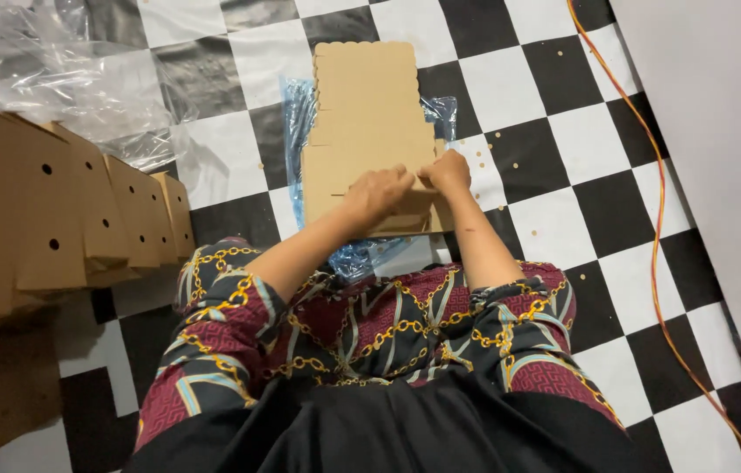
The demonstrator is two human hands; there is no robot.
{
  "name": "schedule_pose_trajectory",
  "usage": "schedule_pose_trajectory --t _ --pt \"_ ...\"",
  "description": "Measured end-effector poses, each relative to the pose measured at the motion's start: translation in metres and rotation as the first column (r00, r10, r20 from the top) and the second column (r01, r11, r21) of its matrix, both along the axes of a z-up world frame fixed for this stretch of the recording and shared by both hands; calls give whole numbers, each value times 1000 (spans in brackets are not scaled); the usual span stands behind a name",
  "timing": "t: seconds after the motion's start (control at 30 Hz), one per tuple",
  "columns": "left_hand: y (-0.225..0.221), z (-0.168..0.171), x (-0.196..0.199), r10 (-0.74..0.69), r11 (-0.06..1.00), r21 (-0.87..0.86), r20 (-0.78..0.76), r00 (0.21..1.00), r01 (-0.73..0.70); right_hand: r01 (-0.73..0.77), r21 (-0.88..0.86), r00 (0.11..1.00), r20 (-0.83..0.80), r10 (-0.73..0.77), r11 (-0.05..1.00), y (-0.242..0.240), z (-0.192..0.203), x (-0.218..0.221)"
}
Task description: Manually assembling cardboard boxes by folding flat sheets and tucking in the flaps.
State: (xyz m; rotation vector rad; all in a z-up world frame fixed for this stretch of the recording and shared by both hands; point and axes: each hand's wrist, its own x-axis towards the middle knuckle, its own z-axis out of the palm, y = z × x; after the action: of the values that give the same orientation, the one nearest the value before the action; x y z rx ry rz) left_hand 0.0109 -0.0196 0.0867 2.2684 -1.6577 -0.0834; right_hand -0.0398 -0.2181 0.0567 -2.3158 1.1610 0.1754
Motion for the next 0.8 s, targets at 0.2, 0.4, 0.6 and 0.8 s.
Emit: schedule_pose_trajectory --t 0.2,0.4,0.6,0.8 --pt "37 58 -56 -161 987 -27 -164 973 159 103 19 991 79 -104 995 18 38 -8" --pt "45 24 -43 275 941 98 -778 565 -323 78 30 997 16 -78 997 37 51 -8" --pt "61 -55 40 835 541 275 -289 468 -795 78 23 987 136 -81 997 29 6 -2" --pt "52 -89 46 887 446 326 -286 362 -834 -57 -25 947 316 61 998 61 37 -4"
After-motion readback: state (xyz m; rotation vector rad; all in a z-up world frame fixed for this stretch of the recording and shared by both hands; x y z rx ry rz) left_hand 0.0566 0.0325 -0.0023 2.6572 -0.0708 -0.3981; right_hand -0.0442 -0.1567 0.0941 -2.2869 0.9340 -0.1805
